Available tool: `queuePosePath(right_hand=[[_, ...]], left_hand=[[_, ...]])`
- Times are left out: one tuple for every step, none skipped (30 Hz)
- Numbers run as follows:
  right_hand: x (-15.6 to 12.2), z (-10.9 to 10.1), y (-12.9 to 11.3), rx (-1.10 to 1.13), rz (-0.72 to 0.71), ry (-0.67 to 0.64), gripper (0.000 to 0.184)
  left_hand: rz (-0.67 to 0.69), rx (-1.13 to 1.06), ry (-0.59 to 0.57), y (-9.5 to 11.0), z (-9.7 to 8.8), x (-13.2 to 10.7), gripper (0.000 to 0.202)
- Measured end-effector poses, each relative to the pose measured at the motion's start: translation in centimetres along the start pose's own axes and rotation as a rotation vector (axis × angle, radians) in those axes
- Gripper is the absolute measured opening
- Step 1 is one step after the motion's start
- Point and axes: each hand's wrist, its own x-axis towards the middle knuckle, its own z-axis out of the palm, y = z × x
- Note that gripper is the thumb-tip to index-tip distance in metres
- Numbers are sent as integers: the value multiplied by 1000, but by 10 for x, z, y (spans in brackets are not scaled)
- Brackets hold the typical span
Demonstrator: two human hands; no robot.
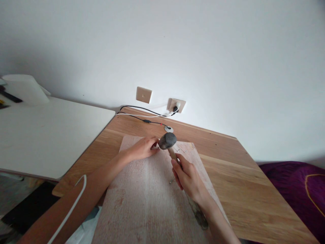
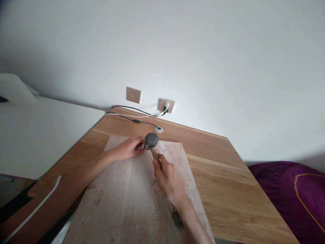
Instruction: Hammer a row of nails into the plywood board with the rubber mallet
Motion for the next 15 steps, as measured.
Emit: queuePosePath(right_hand=[[0, 1, -1, -4, -8, 0, 37], [1, 1, -2, -14, -18, -7, 34], [2, 2, -2, -30, -29, -21, 32], [3, 2, -2, -48, -39, -40, 29], [4, 3, -2, -62, -48, -58, 27], [4, 4, -2, -71, -55, -70, 25], [5, 5, -1, -75, -60, -75, 23], [6, 6, 0, -74, -64, -72, 23], [6, 7, 1, -71, -68, -65, 23], [7, 8, 2, -69, -70, -61, 23], [7, 8, 3, -69, -71, -63, 24], [6, 8, 3, -71, -71, -66, 24], [6, 8, 4, -74, -69, -68, 25], [5, 8, 3, -75, -67, -68, 26], [4, 7, 3, -73, -61, -66, 27]], left_hand=[[-15, -1, 4, 1, -1, -1, 19], [-27, -3, 6, 2, -1, -1, 29], [-33, -7, 10, 2, -2, -2, 37], [-34, -12, 12, 3, -3, -2, 42], [-31, -17, 12, 3, -3, -2, 44], [-28, -21, 13, 3, -4, -2, 46], [-26, -24, 12, 3, -4, -3, 46], [-25, -26, 8, 3, -4, -3, 47], [-25, -28, 1, 2, -4, -3, 46], [-26, -28, -3, 2, -3, -3, 46], [-30, -27, -3, 2, -3, -3, 45], [-34, -22, 1, 1, -3, -3, 45], [-37, -15, 7, 1, -2, -3, 45], [-37, -8, 13, 1, -2, -3, 45], [-33, -2, 18, 0, -1, -3, 44]])
